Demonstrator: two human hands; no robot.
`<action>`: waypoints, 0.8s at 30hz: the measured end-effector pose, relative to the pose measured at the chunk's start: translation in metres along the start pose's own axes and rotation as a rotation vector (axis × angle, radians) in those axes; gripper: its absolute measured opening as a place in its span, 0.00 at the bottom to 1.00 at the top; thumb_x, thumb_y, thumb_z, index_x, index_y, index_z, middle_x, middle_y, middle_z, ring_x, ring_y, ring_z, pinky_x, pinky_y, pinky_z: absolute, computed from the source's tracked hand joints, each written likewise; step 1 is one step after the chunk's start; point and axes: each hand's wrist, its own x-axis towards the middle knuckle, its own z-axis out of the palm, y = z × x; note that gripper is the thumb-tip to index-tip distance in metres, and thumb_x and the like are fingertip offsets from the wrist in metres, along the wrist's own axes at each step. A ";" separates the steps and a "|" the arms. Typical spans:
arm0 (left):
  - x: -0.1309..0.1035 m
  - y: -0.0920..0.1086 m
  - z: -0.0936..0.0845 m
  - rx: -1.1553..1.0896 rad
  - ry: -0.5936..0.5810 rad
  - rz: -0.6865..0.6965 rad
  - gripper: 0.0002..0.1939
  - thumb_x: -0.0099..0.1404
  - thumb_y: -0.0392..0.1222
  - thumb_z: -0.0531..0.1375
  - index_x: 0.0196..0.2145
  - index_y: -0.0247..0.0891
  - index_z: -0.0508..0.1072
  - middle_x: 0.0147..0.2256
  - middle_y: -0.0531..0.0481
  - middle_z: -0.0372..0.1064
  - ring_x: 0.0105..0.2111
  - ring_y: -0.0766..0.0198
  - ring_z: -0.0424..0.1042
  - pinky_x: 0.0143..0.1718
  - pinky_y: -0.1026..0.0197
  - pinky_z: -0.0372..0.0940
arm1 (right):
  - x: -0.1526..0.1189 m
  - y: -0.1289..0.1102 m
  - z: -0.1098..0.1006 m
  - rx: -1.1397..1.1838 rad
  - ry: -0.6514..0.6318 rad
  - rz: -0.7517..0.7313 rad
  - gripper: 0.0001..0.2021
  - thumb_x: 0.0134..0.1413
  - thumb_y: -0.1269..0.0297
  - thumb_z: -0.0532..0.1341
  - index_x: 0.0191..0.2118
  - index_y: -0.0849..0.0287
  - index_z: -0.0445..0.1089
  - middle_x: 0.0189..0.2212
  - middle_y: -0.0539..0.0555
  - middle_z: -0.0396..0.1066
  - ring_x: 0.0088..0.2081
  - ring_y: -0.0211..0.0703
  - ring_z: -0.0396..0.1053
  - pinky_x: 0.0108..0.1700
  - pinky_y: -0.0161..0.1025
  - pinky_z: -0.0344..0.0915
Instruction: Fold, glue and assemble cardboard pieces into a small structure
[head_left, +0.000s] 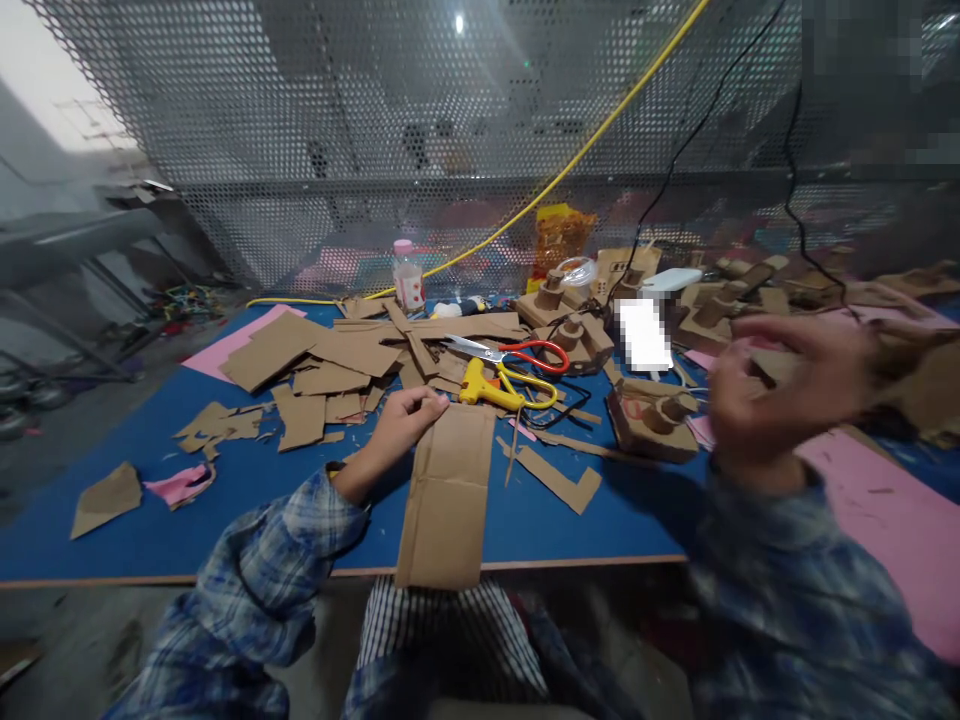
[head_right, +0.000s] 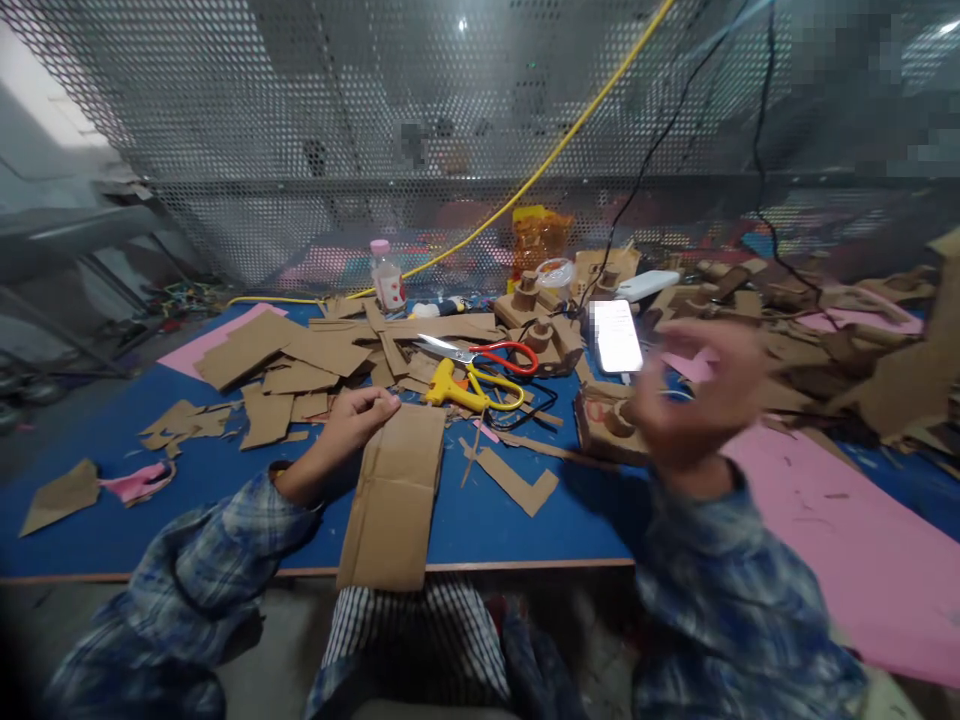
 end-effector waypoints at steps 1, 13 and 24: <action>-0.004 0.004 0.004 -0.001 -0.019 0.008 0.19 0.55 0.56 0.60 0.23 0.35 0.67 0.21 0.56 0.58 0.22 0.70 0.56 0.23 0.67 0.51 | -0.008 -0.027 -0.006 0.121 -0.132 -0.226 0.14 0.59 0.66 0.55 0.50 0.63 0.64 0.43 0.62 0.67 0.48 0.50 0.68 0.46 0.46 0.65; -0.020 0.013 0.027 0.121 -0.345 -0.214 0.12 0.53 0.48 0.59 0.22 0.35 0.69 0.24 0.52 0.66 0.28 0.65 0.65 0.31 0.64 0.59 | -0.081 -0.132 -0.021 0.578 -0.791 -0.616 0.33 0.56 0.44 0.54 0.60 0.64 0.58 0.59 0.70 0.58 0.64 0.59 0.50 0.59 0.58 0.56; -0.011 0.001 0.044 0.271 -0.530 -0.235 0.10 0.53 0.41 0.59 0.34 0.35 0.73 0.25 0.55 0.68 0.26 0.67 0.65 0.28 0.66 0.59 | -0.102 -0.139 -0.032 0.732 -0.966 -0.242 0.45 0.48 0.43 0.61 0.66 0.61 0.45 0.61 0.69 0.52 0.62 0.56 0.53 0.58 0.51 0.61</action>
